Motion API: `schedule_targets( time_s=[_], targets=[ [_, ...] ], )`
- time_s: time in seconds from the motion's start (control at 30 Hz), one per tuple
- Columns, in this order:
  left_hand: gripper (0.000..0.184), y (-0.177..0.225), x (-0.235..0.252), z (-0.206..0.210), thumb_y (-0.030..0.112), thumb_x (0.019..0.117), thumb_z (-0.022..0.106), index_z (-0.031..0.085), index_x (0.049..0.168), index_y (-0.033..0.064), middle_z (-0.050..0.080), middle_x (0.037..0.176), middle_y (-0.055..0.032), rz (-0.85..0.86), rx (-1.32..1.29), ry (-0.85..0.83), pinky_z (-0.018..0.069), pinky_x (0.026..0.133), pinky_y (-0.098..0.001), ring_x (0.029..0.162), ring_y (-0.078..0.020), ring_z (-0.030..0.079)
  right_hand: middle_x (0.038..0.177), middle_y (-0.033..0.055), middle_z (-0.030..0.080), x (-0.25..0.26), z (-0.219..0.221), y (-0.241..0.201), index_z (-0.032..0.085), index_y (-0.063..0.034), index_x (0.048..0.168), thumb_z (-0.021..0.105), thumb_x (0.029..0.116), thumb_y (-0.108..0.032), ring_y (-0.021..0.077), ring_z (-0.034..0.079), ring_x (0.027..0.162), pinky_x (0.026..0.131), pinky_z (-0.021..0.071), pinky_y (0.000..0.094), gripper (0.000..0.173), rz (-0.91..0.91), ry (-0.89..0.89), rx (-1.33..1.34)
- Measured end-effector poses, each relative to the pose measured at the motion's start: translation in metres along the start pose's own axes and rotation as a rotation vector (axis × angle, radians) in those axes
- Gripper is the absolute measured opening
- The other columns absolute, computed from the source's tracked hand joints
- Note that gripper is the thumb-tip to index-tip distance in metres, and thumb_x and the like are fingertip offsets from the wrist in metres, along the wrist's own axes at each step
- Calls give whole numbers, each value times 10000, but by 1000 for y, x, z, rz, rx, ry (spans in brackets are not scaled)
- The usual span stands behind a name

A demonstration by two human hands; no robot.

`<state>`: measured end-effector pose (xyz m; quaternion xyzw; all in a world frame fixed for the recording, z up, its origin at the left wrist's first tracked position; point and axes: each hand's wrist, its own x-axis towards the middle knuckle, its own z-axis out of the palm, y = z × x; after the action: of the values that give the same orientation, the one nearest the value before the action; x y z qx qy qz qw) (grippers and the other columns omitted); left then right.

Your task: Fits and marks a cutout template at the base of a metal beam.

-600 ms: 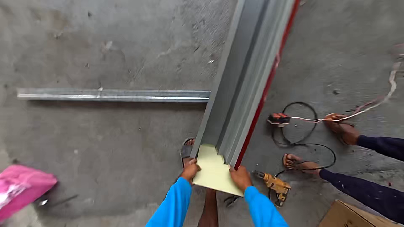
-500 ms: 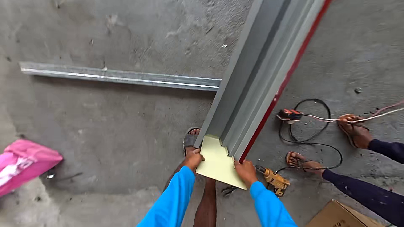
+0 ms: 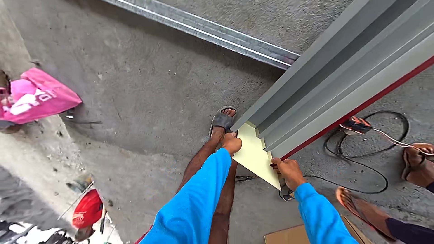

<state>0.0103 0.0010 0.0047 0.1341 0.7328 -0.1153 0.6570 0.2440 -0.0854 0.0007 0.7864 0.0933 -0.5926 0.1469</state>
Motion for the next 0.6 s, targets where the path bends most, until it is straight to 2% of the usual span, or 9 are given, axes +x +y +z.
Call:
schedule_targets(
  time_s=[0.1, 0.2, 0.27, 0.3, 0.37, 0.53, 0.6],
  targets=[
    [538, -4, 1, 4, 10, 890, 618, 569, 1426, 17, 648, 1294, -238, -2, -25, 5, 517, 951, -579, 1175, -370, 631, 907, 181, 726, 1, 0, 4, 690, 33, 950, 611, 1015, -302, 286, 711, 806, 738, 573, 489, 350, 2, 18, 33],
    [465, 6, -17, -1, 14, 861, 634, 641, 1325, 14, 691, 1144, -244, 26, 30, 28, 529, 829, -603, 1021, -394, 664, 880, 186, 715, -1, 2, 3, 690, 23, 891, 571, 1026, -304, 298, 701, 793, 726, 563, 506, 373, -25, 46, -19],
    [440, 11, -27, -6, 16, 855, 640, 658, 1295, 23, 691, 1113, -244, 26, 54, 23, 526, 798, -615, 991, -402, 663, 859, 191, 709, -4, 2, 0, 694, 21, 858, 560, 1025, -305, 307, 695, 784, 717, 556, 520, 389, -40, 51, -59],
    [449, 11, -26, -7, 14, 855, 640, 655, 1303, 27, 689, 1125, -243, 25, 54, 23, 525, 804, -612, 1001, -398, 661, 851, 191, 704, -3, 2, -1, 689, 20, 853, 561, 1026, -303, 306, 691, 776, 712, 551, 518, 388, -36, 51, -62],
    [515, 4, -10, -3, 14, 868, 631, 619, 1382, 43, 675, 1224, -226, 13, 45, 10, 526, 896, -593, 1112, -373, 649, 866, 191, 709, 0, 1, -1, 675, 29, 886, 569, 1020, -291, 300, 702, 782, 719, 567, 505, 363, -6, 34, -46],
    [588, -13, 3, 7, 13, 885, 612, 545, 1469, 49, 640, 1358, -195, 22, 4, 2, 514, 994, -559, 1235, -331, 623, 947, 197, 725, 5, 1, 3, 638, 53, 1072, 555, 1031, -287, 289, 733, 824, 751, 601, 480, 352, 50, -13, 1],
    [592, -13, 4, 9, 3, 881, 617, 542, 1467, 40, 635, 1360, -199, 20, -12, 13, 509, 998, -556, 1243, -331, 614, 932, 184, 728, 4, -1, -1, 660, 41, 1034, 582, 1017, -297, 281, 727, 811, 742, 593, 480, 347, 37, -15, -18]
  ],
)
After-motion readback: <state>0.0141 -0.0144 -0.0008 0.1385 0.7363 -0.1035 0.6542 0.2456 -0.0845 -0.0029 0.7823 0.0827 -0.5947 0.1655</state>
